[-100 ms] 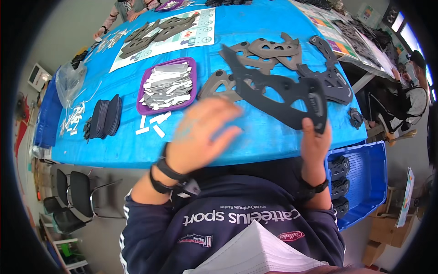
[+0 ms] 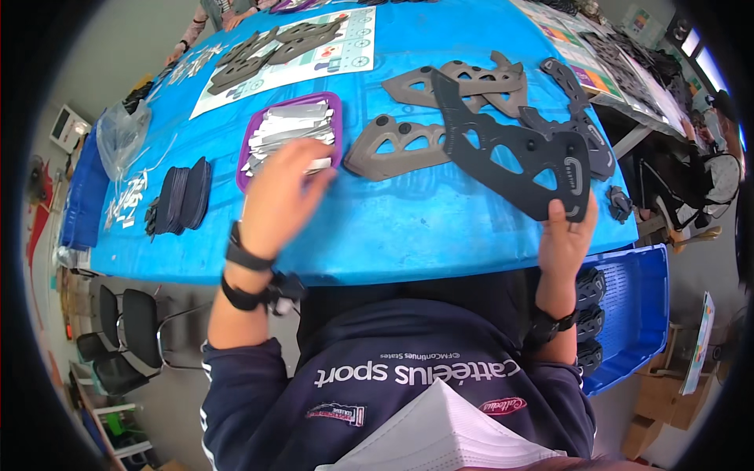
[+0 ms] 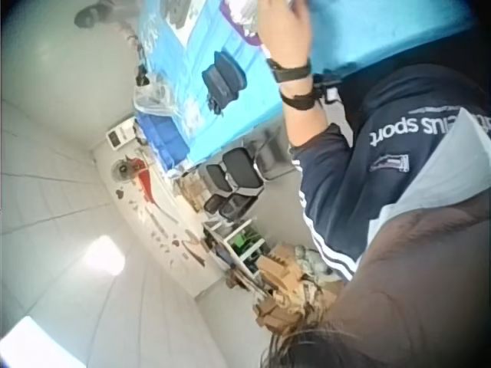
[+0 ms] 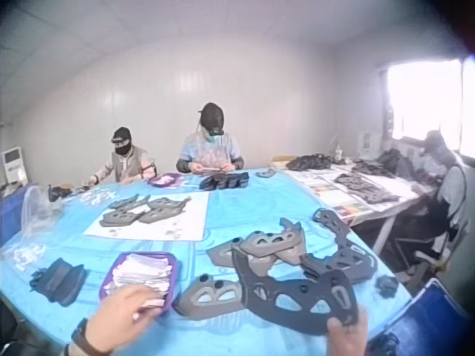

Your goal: Applying adhesive strips to pre-cut shoe components and organizing them.

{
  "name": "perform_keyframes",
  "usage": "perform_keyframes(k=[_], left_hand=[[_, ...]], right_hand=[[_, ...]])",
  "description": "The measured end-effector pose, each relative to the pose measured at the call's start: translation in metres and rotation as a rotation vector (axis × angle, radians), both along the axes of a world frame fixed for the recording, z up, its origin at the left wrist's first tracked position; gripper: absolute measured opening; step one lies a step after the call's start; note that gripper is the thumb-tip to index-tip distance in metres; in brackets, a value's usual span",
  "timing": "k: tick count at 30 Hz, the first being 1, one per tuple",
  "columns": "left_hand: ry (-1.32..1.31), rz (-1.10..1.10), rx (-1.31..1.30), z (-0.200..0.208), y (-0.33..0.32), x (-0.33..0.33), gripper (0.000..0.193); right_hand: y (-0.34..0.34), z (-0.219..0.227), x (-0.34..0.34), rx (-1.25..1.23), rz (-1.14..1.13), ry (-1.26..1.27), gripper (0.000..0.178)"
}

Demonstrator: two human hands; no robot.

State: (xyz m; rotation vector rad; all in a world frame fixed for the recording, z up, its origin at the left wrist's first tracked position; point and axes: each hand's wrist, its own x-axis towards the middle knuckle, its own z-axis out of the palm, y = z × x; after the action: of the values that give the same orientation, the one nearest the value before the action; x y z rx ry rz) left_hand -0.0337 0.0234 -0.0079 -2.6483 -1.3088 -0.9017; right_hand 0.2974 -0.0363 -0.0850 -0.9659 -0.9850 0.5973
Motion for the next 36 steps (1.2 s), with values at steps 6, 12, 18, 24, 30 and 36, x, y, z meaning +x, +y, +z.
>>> perform_keyframes(k=[6,12,18,24,30,36], left_hand=[[0.051,0.127,-0.219,-0.018,0.037,-0.045,0.022],[0.077,-0.043,-0.306,-0.021,0.036,-0.027,0.021],[0.041,0.056,-0.473,-0.020,0.048,-0.032,0.014],[0.103,0.033,-0.536,-0.010,0.053,-0.035,0.010],[-0.318,-0.017,-0.201,0.016,0.010,-0.005,0.013],[-0.417,-0.509,-0.381,-0.007,-0.028,0.049,0.015]], right_hand=[[0.012,-0.017,0.034,-0.288,-0.051,-0.328,0.027],[0.019,-0.023,0.038,-0.054,-0.104,-0.314,0.027],[0.009,-0.022,0.044,0.008,0.144,0.152,0.025],[0.008,-0.019,0.041,0.025,0.161,0.171,0.020],[0.006,-0.017,0.044,-0.010,0.206,0.212,0.025],[0.009,-0.008,0.038,-0.008,0.171,0.244,0.028]])
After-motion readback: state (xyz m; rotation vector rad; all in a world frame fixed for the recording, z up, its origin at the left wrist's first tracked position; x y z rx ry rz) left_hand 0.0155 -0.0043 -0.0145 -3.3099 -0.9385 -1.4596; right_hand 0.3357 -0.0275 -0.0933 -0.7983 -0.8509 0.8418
